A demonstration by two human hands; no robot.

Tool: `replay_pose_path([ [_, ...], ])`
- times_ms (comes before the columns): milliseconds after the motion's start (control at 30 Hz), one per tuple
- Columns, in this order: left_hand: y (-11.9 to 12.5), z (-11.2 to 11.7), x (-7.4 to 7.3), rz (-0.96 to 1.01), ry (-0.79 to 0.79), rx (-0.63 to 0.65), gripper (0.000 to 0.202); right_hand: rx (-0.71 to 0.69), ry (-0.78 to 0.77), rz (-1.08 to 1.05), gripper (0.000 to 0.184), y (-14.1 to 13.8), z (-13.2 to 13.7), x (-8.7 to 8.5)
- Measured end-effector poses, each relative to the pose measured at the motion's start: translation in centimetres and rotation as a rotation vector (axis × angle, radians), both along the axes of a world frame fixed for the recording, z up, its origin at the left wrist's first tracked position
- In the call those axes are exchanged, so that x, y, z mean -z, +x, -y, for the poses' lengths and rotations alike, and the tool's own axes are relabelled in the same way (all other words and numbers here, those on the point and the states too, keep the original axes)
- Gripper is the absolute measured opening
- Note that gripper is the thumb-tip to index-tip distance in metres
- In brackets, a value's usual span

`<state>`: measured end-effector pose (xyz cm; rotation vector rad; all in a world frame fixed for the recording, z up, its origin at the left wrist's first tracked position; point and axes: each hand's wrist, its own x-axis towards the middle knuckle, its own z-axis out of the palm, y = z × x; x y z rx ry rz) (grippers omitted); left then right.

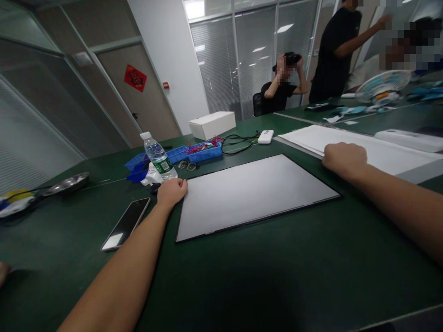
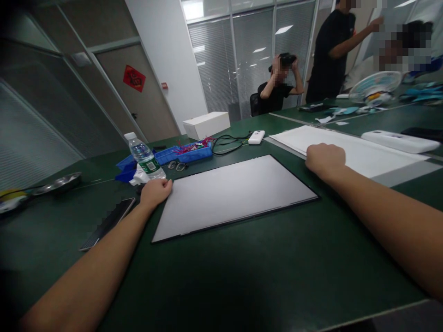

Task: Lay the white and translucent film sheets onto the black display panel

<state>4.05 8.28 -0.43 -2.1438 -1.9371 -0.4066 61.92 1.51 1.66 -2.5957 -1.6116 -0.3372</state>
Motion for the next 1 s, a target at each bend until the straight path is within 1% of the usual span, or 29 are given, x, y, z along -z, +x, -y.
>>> replay_pose_path([
  [67,-0.2,-0.3,0.0,-0.002,-0.035,0.033,0.045,0.039,0.014,0.047,0.038,-1.2,0.6,-1.1],
  [133,-0.3,-0.5,0.1,0.0,-0.06,0.059,0.046,-0.011,0.058,0.099,0.042,-2.8,1.2,-1.8],
  [167,-0.4,-0.6,0.1,0.003,-0.069,0.065,0.046,-0.067,0.074,0.124,0.043,-3.7,1.5,-2.1],
  [267,-0.4,-0.8,0.1,0.009,-0.086,0.077,0.047,-0.336,0.072,0.192,0.038,-6.9,2.4,-1.9],
  [400,-0.4,-0.8,0.2,0.01,-0.094,0.092,0.049,-0.731,0.032,0.262,0.021,-10.6,3.4,-0.6],
  [500,-0.4,-0.8,0.1,0.011,-0.094,0.104,0.049,-0.982,0.027,0.305,0.013,-11.7,3.9,0.0],
  [567,-0.4,-0.8,0.2,0.013,-0.093,0.112,0.048,-1.109,0.041,0.325,0.012,-11.8,4.2,0.1],
  [633,-0.4,-0.9,0.2,0.019,-0.093,0.115,0.047,-1.245,0.14,0.363,0.013,-11.8,4.4,0.0],
  [733,-0.6,-1.1,0.4,0.028,-0.094,0.112,0.047,-1.44,0.367,0.433,0.013,-12.2,4.8,-0.1],
  [767,-0.7,-1.2,0.5,0.031,-0.095,0.113,0.049,-1.481,0.412,0.443,0.012,-12.5,4.9,-0.1],
  [800,-0.8,-1.3,0.6,0.033,-0.095,0.116,0.05,-1.503,0.424,0.442,0.012,-12.8,5.1,0.0],
  [900,-1.0,-1.5,0.7,0.04,-0.086,0.119,0.057,-1.53,0.406,0.43,0.013,-13.4,5.3,0.1],
  [1000,-1.1,-1.6,0.8,0.042,-0.07,0.105,0.064,-1.554,0.408,0.427,0.014,-13.3,5.3,0.3],
])
